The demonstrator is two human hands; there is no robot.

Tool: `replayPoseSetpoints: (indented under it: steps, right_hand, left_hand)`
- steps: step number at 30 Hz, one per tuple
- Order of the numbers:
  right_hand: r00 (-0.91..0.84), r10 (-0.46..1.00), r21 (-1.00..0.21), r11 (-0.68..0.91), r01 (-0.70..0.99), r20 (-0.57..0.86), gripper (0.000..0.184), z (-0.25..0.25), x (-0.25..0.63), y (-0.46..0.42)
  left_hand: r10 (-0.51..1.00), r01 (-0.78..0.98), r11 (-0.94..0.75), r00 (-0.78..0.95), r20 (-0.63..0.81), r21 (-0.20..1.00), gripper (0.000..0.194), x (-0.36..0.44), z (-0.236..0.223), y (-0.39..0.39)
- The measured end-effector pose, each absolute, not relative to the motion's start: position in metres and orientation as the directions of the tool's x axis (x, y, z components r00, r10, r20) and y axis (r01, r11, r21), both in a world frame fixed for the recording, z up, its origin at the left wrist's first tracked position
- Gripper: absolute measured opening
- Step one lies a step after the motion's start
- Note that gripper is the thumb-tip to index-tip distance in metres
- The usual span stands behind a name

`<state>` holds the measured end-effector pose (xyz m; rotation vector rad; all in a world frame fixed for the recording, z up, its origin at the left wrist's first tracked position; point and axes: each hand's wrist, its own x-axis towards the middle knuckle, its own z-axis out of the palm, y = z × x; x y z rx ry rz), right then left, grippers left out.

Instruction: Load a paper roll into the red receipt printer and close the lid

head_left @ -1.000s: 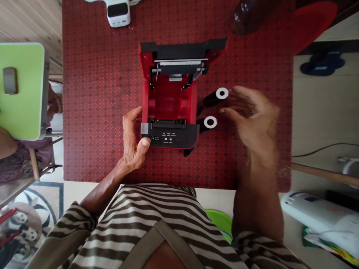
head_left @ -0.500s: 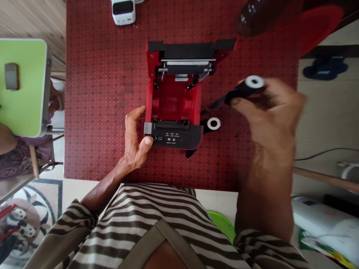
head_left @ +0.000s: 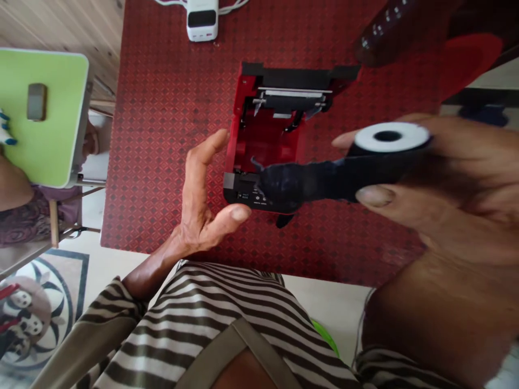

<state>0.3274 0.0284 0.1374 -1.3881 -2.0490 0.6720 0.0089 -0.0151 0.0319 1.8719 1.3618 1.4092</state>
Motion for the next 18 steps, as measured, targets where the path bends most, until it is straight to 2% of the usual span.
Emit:
replayPoseSetpoints:
  steps: [2,4,8,10,13,16,18]
  right_hand:
    - [-0.363,0.917,-0.764,0.353,0.54,0.167,0.034,0.136,0.321,0.04]
    - [-0.421,0.895,-0.773,0.372,0.513,0.151,0.033,0.131,0.314,0.053]
    - [-0.475,0.864,-0.613,0.467,0.637,0.164,0.044,0.122,0.293,0.066]
    - [-0.506,0.841,-0.501,0.527,0.686,0.192,0.041,0.119,0.28,0.067]
    - [-0.537,0.829,-0.357,0.554,0.752,0.157,0.034,0.116,0.264,0.066]
    - [-0.544,0.835,-0.288,0.544,0.788,0.088,0.032,0.111,0.256,0.066]
    - [-0.543,0.836,-0.274,0.54,0.796,0.071,0.027,0.109,0.253,0.067]
  left_hand:
    - [0.892,0.446,-0.426,0.064,0.447,0.787,0.091,0.011,0.049,-0.018]
    - [0.897,0.453,-0.421,0.08,0.434,0.786,0.072,0.013,0.061,-0.021]
    - [0.899,0.464,-0.412,0.068,0.433,0.784,0.05,0.014,0.068,-0.028]
    - [0.889,0.462,-0.428,0.061,0.453,0.777,0.048,0.015,0.066,-0.029]
    - [0.874,0.526,-0.439,0.062,0.482,0.729,0.047,0.019,0.064,-0.027]
    - [0.842,0.616,-0.477,0.114,0.528,0.627,0.024,0.024,0.064,-0.023]
    - [0.84,0.66,-0.473,0.138,0.524,0.584,0.018,0.028,0.064,-0.022]
